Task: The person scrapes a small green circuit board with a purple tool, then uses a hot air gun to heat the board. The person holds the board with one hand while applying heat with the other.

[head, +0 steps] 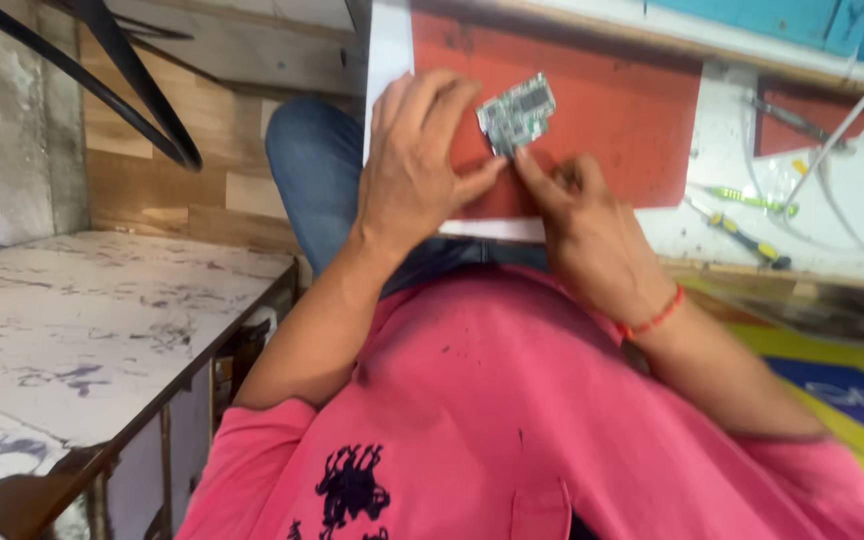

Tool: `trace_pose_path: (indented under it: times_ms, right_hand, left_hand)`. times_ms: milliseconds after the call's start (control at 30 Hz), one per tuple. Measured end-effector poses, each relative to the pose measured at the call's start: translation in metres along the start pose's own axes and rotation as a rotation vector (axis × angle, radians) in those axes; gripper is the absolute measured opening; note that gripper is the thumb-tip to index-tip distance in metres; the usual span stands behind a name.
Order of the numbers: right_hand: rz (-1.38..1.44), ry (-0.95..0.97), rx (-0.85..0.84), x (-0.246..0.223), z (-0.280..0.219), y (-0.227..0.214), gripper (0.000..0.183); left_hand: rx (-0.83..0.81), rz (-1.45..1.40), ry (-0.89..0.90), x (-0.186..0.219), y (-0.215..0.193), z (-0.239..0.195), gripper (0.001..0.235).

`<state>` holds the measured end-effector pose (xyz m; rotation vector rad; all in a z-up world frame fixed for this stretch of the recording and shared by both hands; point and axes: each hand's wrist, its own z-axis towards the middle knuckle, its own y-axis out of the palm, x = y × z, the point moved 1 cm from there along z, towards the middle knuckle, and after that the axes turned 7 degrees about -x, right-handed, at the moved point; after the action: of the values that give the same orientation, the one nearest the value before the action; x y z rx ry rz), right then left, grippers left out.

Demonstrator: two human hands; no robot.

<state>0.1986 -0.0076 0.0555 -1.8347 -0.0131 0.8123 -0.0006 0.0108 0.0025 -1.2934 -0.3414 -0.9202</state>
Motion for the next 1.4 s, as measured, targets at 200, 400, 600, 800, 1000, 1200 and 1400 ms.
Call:
trace_pose_path:
  times_ms: [200,400,600,800,1000,1200,1400]
  right_hand:
    - [-0.105,0.054,-0.014,0.007,0.000,0.003,0.062]
    - [-0.132,0.158,0.009,0.039,-0.006,0.002,0.057]
    - [-0.093,0.113,0.001,0.032,-0.004,-0.001,0.059]
    - [-0.094,0.103,-0.005,0.032,-0.001,-0.004,0.055]
    - [-0.125,0.075,0.041,0.045,0.004,0.002,0.056]
    - [-0.108,0.059,0.037,0.044,-0.011,0.000,0.060]
    - [-0.090,0.069,0.026,0.036,-0.003,-0.009,0.062]
  left_hand:
    - [-0.025,0.042,-0.016,0.002,0.001,-0.009,0.064]
    - [-0.041,0.089,-0.009,0.006,-0.005,-0.002,0.054]
    - [-0.050,0.088,-0.002,0.007,-0.003,-0.002,0.045]
    - [-0.041,0.113,0.020,0.005,0.002,-0.002,0.047]
    - [-0.039,0.095,0.004,0.005,0.001,-0.001,0.045]
    - [-0.047,0.077,-0.009,0.006,0.001,-0.001,0.045]
    - [-0.048,0.087,-0.016,0.006,0.000,0.001,0.046]
